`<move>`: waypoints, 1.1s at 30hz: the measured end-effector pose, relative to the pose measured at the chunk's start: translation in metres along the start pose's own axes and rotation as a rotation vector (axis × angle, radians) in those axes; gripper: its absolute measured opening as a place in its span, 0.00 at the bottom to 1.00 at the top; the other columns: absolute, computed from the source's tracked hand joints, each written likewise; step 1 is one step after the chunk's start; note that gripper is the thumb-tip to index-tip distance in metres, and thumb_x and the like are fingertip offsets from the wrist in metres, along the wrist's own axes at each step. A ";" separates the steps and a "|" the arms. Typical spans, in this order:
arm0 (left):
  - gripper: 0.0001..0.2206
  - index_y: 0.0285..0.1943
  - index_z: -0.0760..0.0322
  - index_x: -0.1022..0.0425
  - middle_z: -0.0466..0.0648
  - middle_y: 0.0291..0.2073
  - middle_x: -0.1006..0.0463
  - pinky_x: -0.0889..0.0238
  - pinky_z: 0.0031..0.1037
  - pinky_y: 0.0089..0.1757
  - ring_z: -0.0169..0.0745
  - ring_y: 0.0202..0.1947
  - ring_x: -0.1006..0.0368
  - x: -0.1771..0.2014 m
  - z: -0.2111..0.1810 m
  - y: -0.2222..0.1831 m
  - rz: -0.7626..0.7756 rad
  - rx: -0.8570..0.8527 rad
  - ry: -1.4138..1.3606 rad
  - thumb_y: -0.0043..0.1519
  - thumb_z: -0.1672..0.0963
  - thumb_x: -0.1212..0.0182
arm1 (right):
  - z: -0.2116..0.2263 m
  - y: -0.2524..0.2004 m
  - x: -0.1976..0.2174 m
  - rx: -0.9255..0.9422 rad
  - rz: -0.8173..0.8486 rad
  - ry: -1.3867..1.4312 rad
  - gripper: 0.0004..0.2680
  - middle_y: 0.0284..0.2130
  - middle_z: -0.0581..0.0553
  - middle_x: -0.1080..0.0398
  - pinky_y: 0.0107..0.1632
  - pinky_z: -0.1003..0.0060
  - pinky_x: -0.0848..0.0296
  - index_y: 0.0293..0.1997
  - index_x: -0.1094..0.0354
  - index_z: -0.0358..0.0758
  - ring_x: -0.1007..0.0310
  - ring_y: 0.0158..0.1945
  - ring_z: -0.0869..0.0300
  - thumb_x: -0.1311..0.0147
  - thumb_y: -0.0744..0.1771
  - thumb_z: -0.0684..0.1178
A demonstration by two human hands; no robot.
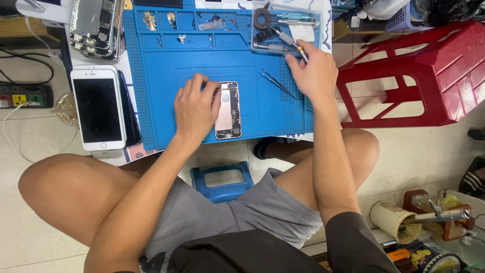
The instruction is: The person uses a screwdriver to remove screws from the back of a disassembled smartphone. They then use a prying tool to separate the screen from the phone's frame and set the screen aside.
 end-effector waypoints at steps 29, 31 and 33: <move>0.14 0.58 0.64 0.18 0.49 0.43 0.29 0.31 0.41 0.34 0.50 0.40 0.27 0.004 0.011 0.006 0.081 0.042 -0.143 0.64 0.56 0.29 | -0.001 -0.014 0.011 0.071 -0.037 0.083 0.09 0.31 0.50 0.23 0.35 0.51 0.30 0.56 0.23 0.53 0.24 0.36 0.53 0.41 0.70 0.54; 0.14 0.58 0.64 0.18 0.49 0.43 0.29 0.30 0.42 0.34 0.51 0.40 0.26 0.004 0.011 0.006 0.093 0.044 -0.150 0.64 0.56 0.29 | 0.000 -0.012 0.004 0.062 -0.020 0.058 0.09 0.30 0.50 0.23 0.36 0.49 0.29 0.56 0.23 0.55 0.24 0.35 0.51 0.38 0.69 0.53; 0.15 0.58 0.63 0.18 0.49 0.44 0.29 0.30 0.41 0.33 0.51 0.41 0.26 0.005 0.012 0.005 0.101 0.042 -0.154 0.63 0.56 0.27 | 0.001 -0.008 0.000 0.076 -0.133 0.059 0.02 0.28 0.53 0.24 0.34 0.52 0.29 0.46 0.22 0.53 0.25 0.32 0.53 0.39 0.71 0.50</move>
Point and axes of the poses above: each hand's wrist, its own y-axis towards the middle knuckle, its own x-axis out of the back of the hand, z = x × y, the point moved 2 cm from there along y, towards the middle knuckle
